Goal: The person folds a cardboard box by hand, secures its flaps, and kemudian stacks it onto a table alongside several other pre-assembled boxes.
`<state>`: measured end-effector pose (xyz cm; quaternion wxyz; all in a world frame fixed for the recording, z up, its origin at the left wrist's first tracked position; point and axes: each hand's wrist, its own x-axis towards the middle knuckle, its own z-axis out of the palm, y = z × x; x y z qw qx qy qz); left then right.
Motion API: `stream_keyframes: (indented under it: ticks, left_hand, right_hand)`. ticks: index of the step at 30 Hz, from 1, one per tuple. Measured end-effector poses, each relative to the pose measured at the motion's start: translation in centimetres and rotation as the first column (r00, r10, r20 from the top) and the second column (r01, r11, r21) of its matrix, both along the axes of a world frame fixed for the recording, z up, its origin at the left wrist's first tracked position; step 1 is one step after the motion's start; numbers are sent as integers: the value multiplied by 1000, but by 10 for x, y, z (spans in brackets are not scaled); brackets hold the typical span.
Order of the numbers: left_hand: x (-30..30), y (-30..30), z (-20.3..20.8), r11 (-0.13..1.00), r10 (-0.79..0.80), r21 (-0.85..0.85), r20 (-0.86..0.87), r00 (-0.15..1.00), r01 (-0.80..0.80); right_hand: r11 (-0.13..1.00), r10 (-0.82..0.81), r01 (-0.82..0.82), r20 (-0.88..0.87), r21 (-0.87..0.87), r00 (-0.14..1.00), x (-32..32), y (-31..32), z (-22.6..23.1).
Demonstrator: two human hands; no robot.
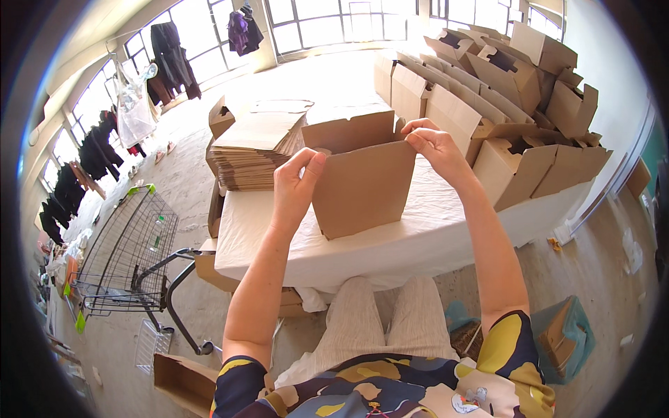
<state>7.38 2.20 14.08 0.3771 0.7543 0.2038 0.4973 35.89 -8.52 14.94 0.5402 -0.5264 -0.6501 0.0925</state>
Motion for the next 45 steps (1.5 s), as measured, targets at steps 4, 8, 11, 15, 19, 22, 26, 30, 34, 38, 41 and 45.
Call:
stream_keyframes:
  ticks: [4,8,11,15,19,22,26,30,34,38,41,45]
  left_hand:
    - [1,2,0,997,62,50,3,998,-62]
    - [6,-2,8,991,117,69,-7,993,-117]
    - [11,0,12,987,143,82,-14,990,-141]
    - [11,9,12,979,195,84,-88,977,-188]
    - [17,23,1,970,196,162,-81,977,-181]
    - [17,24,-2,951,226,238,-93,970,-199]
    - [14,24,5,947,259,258,-270,927,-190]
    - [14,17,10,851,395,486,-341,853,-200]
    - [18,-19,11,683,568,708,-361,739,-179]
    - [25,-26,-4,647,562,750,-348,751,-137]
    - [26,-23,-10,603,534,789,-295,792,-113]
    - [23,-18,-8,621,490,778,-291,821,-95]
  right_hand:
    - [995,-102,102,1,-9,995,-6,2,5]
    - [988,-157,157,-50,9,986,-5,5,5]
    - [987,-158,158,-51,3,986,0,8,2]
    - [977,-212,211,25,37,977,-15,9,8]
    - [963,-262,251,106,99,959,-16,13,5]
    - [938,-346,335,163,90,924,-20,15,-1]
    - [917,-399,381,230,121,888,-20,15,-5]
    - [897,-419,393,107,205,902,-30,14,-10]
    - [891,-392,416,-152,181,907,-38,13,-16]
    - [932,-321,323,-40,167,946,-24,17,-33]
    - [918,-349,342,-3,199,937,-32,13,-36]
    - [919,-353,329,77,219,933,-41,4,-32]
